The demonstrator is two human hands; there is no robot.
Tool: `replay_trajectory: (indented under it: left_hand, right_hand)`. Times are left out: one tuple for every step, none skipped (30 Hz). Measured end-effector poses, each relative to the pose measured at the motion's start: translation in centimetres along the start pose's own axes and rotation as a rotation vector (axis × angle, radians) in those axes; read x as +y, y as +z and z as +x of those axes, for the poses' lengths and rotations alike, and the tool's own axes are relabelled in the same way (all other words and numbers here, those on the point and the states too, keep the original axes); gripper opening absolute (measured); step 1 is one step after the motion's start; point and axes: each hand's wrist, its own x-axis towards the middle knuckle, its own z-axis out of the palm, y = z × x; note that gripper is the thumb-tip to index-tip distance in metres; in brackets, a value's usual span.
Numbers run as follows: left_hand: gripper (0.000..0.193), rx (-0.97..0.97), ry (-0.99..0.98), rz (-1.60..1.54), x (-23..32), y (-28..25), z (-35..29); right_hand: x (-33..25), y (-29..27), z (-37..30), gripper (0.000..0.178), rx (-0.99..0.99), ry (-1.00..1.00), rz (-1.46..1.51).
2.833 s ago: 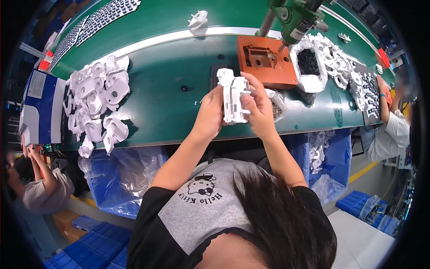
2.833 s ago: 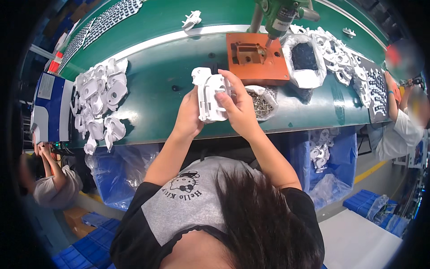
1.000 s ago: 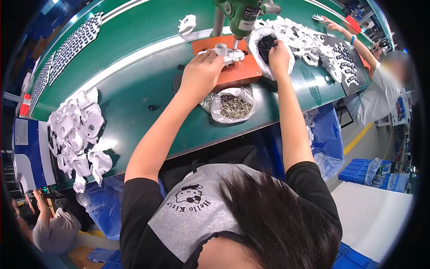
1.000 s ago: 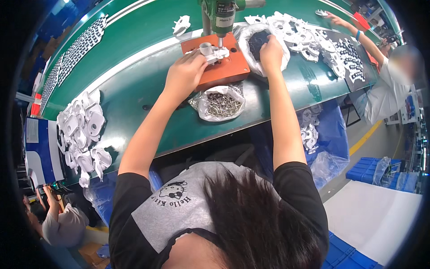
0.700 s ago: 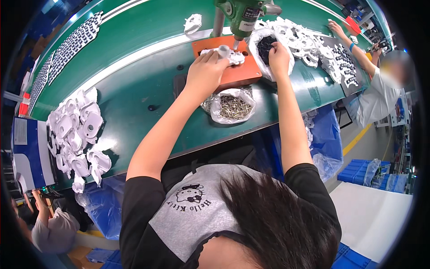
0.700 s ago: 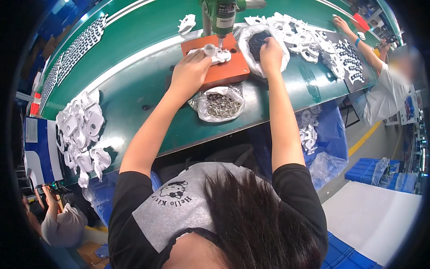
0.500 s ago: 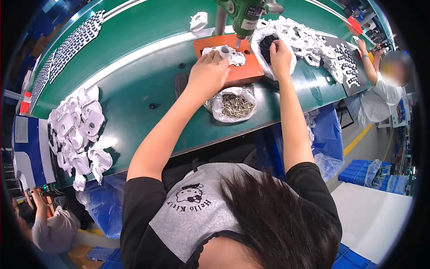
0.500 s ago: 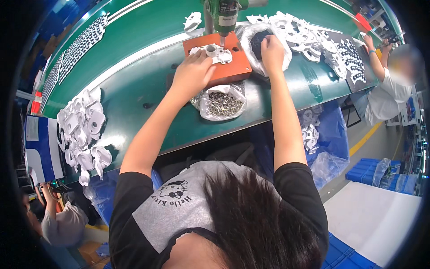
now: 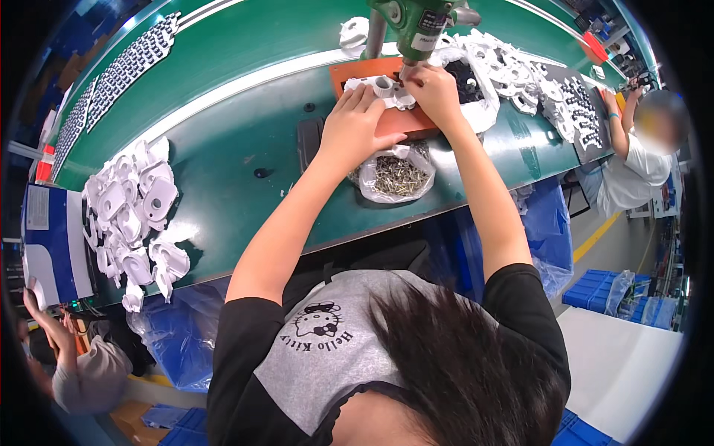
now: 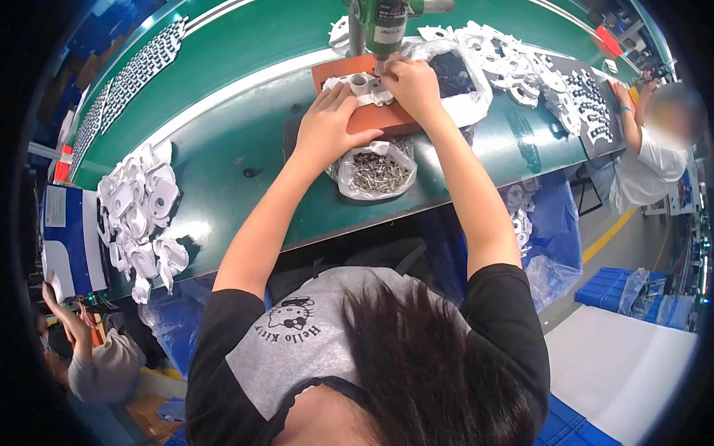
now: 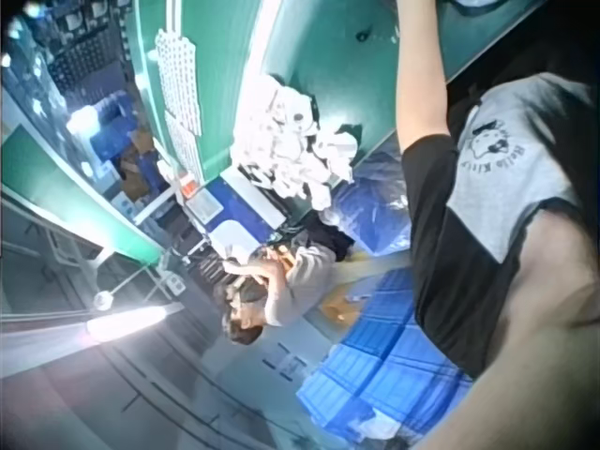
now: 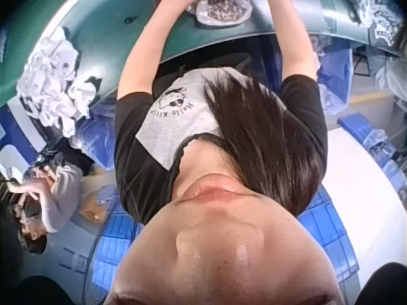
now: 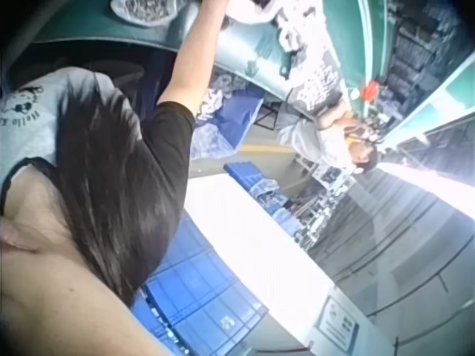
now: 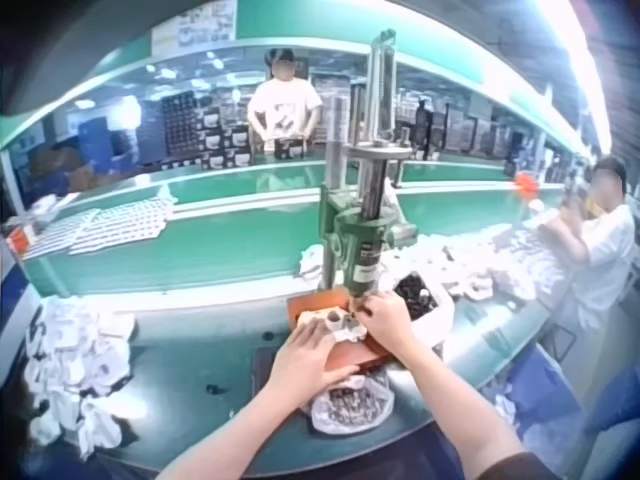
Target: Use a manual press machine to assemble small white plastic components by pressing metal pins into them.
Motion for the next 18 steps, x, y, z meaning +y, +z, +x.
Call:
replay_trajectory:
  left_hand:
    - [0.055,0.016,-0.005,-0.004,-0.1,0.1,0.0]
    - [0.055,0.016,-0.009,-0.001,-0.1,0.2,0.1]
    - [0.055,0.026,-0.01,-0.015,0.0,0.3,0.1]
    - [0.055,0.037,-0.01,-0.03,0.0,0.3,0.0]
    - [0.055,0.035,-0.013,-0.033,0.0,0.3,-0.1]
    - [0.055,0.034,-0.011,-0.023,0.0,0.1,0.0]
    - [0.055,0.032,-0.008,-0.014,0.0,0.1,0.1]
    - [0.055,0.032,-0.01,-0.017,0.0,0.2,0.1]
    - [0.056,0.045,-0.002,-0.006,-0.1,0.3,0.0]
    - [0.056,0.058,0.005,0.005,-0.2,0.4,0.0]
    - [0.056,0.057,0.004,0.003,-0.2,0.5,0.0]
    - [0.056,0.051,0.0,-0.012,-0.2,0.5,0.0]
    - [0.055,0.046,-0.004,-0.026,-0.1,0.5,0.0]
    - [0.055,0.046,-0.004,-0.028,-0.2,0.5,0.1]
    - [0.055,0.049,-0.006,-0.026,-0.2,0.5,0.0]
    - [0.055,0.052,-0.007,-0.024,-0.2,0.5,0.0]
    - [0.055,0.052,-0.008,-0.024,-0.2,0.5,-0.1]
    - [0.055,0.055,-0.005,-0.024,-0.2,0.5,-0.1]
  right_hand:
    - [-0.2,0.0,-0.3,0.015,-0.014,0.015,-0.012]
    - [-0.3,0.0,-0.4,0.014,-0.029,0.03,-0.024]
    - [-0.3,0.0,-0.6,0.014,-0.033,0.03,-0.024]
    - [-0.4,0.0,-0.7,0.011,-0.002,0.053,0.048]
    - [-0.5,0.0,-0.9,0.009,0.028,0.077,0.119]
    - [-0.5,0.0,-1.0,0.009,0.026,0.078,0.119]
    - [-0.6,-0.1,-1.1,0.008,0.036,0.037,0.136]
    - [-0.7,-0.2,-1.2,0.008,0.047,-0.005,0.152]
    - [-0.9,-0.4,-1.3,0.008,0.044,-0.003,0.152]
    - [-1.2,-0.6,-1.3,0.008,0.007,-0.024,0.153]
    - [-1.4,-0.8,-1.5,0.008,-0.03,-0.044,0.154]
    - [-1.5,-0.8,-1.6,0.008,-0.031,-0.043,0.152]
    - [-1.6,-0.7,-1.8,0.009,-0.013,-0.068,0.153]
    - [-1.6,-0.7,-1.9,0.009,0.005,-0.093,0.154]
    - [-1.7,-0.8,-1.9,0.009,0.004,-0.092,0.154]
    - [-1.9,-0.9,-1.8,0.009,-0.035,-0.073,0.13]
    - [-2.0,-1.0,-1.7,0.009,-0.074,-0.054,0.107]
    - [-1.9,-0.9,-1.7,0.009,-0.073,-0.052,0.106]
